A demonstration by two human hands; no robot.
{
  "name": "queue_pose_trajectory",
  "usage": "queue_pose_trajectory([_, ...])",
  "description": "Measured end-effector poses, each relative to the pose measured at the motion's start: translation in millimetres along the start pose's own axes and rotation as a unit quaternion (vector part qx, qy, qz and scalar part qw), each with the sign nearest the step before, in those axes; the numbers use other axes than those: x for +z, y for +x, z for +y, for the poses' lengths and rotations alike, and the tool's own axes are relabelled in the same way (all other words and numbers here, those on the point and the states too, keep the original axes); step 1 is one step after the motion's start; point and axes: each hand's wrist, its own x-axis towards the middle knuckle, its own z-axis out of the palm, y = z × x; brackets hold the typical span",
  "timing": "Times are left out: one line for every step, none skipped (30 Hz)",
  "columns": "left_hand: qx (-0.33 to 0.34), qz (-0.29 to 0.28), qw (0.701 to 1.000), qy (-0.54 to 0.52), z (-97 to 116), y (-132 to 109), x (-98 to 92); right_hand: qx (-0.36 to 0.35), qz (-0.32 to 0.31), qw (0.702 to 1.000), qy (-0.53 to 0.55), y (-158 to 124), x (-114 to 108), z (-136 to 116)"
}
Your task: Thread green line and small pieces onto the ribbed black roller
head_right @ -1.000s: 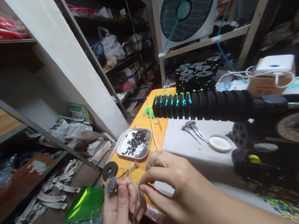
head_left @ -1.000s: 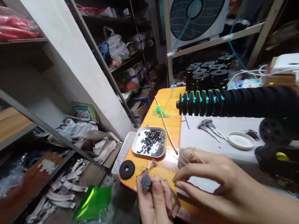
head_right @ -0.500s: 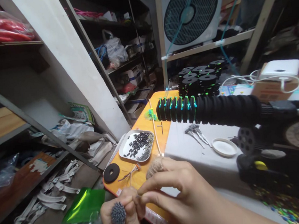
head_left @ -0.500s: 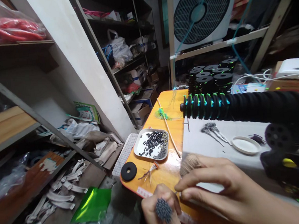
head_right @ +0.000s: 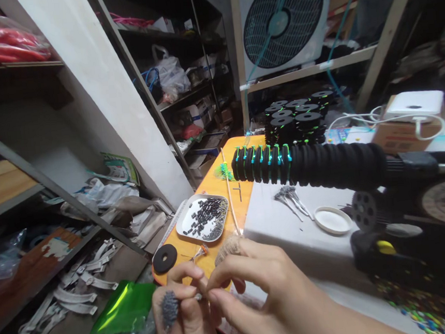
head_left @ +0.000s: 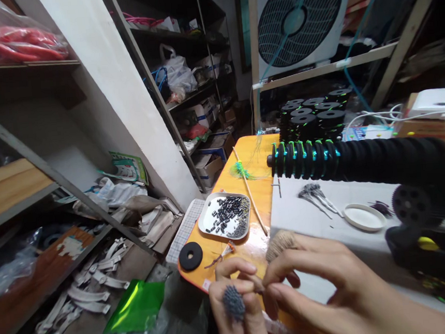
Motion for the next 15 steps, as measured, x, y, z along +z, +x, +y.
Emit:
queue_pose_trajectory([-0.012, -0.014, 0.999, -0.031, 2.9, 2.8, 0.3, -0.006, 0.004, 1.000, -0.010, -0.4, 0.3, -1.1])
queue_pose_trajectory([-0.027, -0.025, 0.997, -0.067, 6.0, 5.5, 0.8, -0.013, 0.013, 1.000, -0.021, -0.8, 0.1, -2.2])
queue_pose_trajectory([-0.038, -0.034, 0.993, -0.105, 9.1, 8.2, 1.4, -0.019, 0.025, 0.999, -0.033, -1.2, -0.4, -3.3])
queue_pose_trajectory([-0.038, -0.040, 0.989, -0.137, 11.9, 10.6, 2.2, -0.027, 0.034, 0.998, -0.042, -1.5, -1.2, -4.4])
queue_pose_trajectory([-0.028, -0.043, 0.986, -0.159, 14.2, 12.7, 3.1, -0.034, 0.040, 0.998, -0.047, -1.7, -2.2, -5.4])
queue_pose_trajectory([-0.015, -0.042, 0.984, -0.170, 15.8, 14.5, 4.0, -0.040, 0.037, 0.997, -0.049, -1.7, -3.3, -6.2])
queue_pose_trajectory([-0.002, -0.042, 0.984, -0.174, 16.6, 16.0, 4.8, -0.044, 0.028, 0.998, -0.047, -1.6, -4.3, -6.7])
queue_pose_trajectory([0.005, -0.045, 0.984, -0.174, 16.7, 17.0, 5.5, -0.047, 0.019, 0.998, -0.044, -1.3, -5.2, -6.9])
queue_pose_trajectory([0.008, -0.050, 0.984, -0.174, 16.3, 17.7, 5.8, -0.048, 0.012, 0.998, -0.041, -0.9, -5.9, -6.7])
queue_pose_trajectory([0.007, -0.053, 0.983, -0.174, 15.5, 18.1, 5.8, -0.049, 0.010, 0.998, -0.038, -0.3, -6.4, -6.4])
queue_pose_trajectory([0.004, -0.054, 0.983, -0.176, 14.7, 18.4, 5.6, -0.045, 0.011, 0.998, -0.036, 0.4, -6.7, -6.0])
queue_pose_trajectory([0.001, -0.054, 0.983, -0.177, 14.1, 18.4, 5.1, -0.044, 0.012, 0.998, -0.034, 1.1, -6.8, -5.7])
queue_pose_trajectory([-0.003, -0.054, 0.983, -0.178, 13.8, 18.3, 4.5, -0.041, 0.014, 0.999, -0.033, 1.8, -6.7, -5.7])
queue_pose_trajectory([-0.008, -0.053, 0.982, -0.179, 14.0, 18.1, 3.9, -0.041, 0.015, 0.999, -0.032, 2.4, -6.5, -5.9])
queue_pose_trajectory([-0.018, -0.052, 0.982, -0.181, 14.6, 17.7, 3.3, -0.041, 0.015, 0.999, -0.031, 2.8, -6.2, -6.3])
